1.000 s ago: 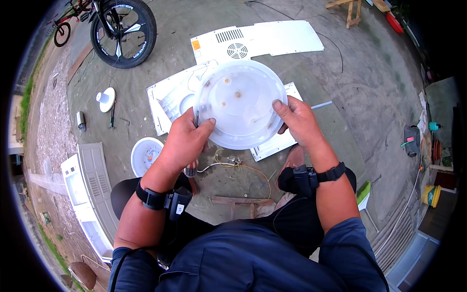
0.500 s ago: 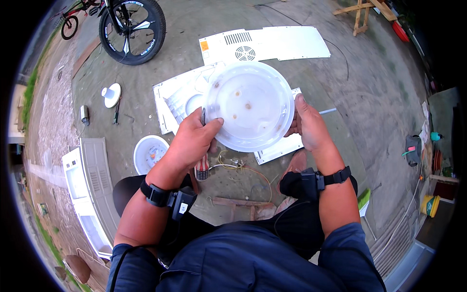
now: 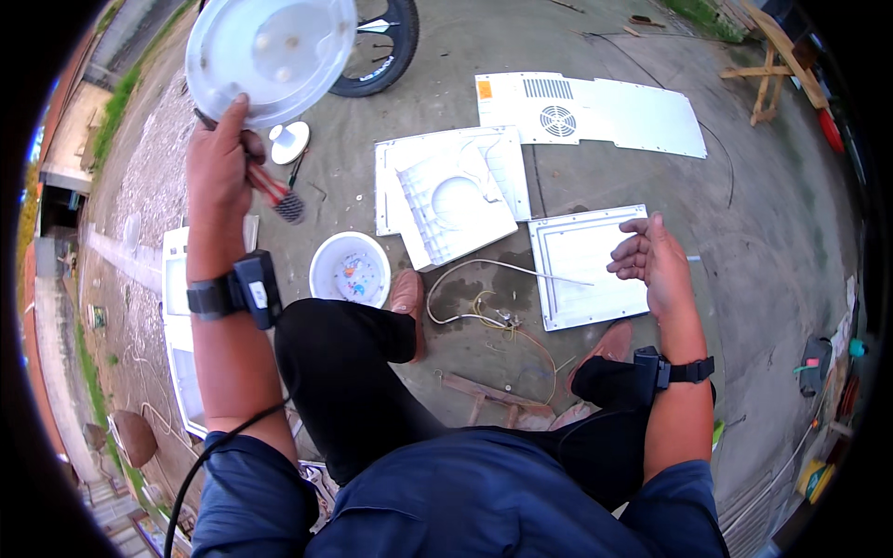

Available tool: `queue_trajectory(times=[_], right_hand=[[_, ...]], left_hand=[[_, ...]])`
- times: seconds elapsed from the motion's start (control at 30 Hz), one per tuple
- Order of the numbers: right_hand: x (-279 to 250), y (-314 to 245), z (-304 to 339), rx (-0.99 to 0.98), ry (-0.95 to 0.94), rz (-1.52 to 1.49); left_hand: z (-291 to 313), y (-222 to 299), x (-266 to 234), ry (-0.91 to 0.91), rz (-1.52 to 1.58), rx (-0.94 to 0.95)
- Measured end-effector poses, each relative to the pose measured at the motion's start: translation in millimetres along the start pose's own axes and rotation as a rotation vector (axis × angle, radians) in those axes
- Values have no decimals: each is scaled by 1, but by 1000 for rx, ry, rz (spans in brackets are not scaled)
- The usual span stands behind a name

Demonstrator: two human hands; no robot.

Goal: The person disassembles a white plastic ventilator unit by using a screwdriver to remove screws and prying apart internal components.

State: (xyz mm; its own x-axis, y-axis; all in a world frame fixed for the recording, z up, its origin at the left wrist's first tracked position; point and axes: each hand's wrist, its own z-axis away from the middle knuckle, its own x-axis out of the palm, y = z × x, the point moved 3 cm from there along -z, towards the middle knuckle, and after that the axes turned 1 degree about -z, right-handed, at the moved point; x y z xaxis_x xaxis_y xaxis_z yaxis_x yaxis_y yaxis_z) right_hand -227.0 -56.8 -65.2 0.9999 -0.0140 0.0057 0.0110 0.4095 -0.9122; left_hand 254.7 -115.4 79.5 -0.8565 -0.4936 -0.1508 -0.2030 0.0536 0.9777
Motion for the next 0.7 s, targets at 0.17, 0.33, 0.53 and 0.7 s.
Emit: queue_trajectory(times=[0.17, 0.33, 0.53, 0.7], right_hand=[[13, 5, -6, 17, -38, 27], [21, 15, -15, 47, -39, 74], [29, 25, -26, 91, -46, 86], [35, 32, -34, 106, -65, 108]], left_hand=[[-19, -54, -102, 78, -431, -186], [30, -168, -167, 110, -367, -512], [73, -226, -209, 214, -430, -655], [31, -213, -228, 344, -361, -513]])
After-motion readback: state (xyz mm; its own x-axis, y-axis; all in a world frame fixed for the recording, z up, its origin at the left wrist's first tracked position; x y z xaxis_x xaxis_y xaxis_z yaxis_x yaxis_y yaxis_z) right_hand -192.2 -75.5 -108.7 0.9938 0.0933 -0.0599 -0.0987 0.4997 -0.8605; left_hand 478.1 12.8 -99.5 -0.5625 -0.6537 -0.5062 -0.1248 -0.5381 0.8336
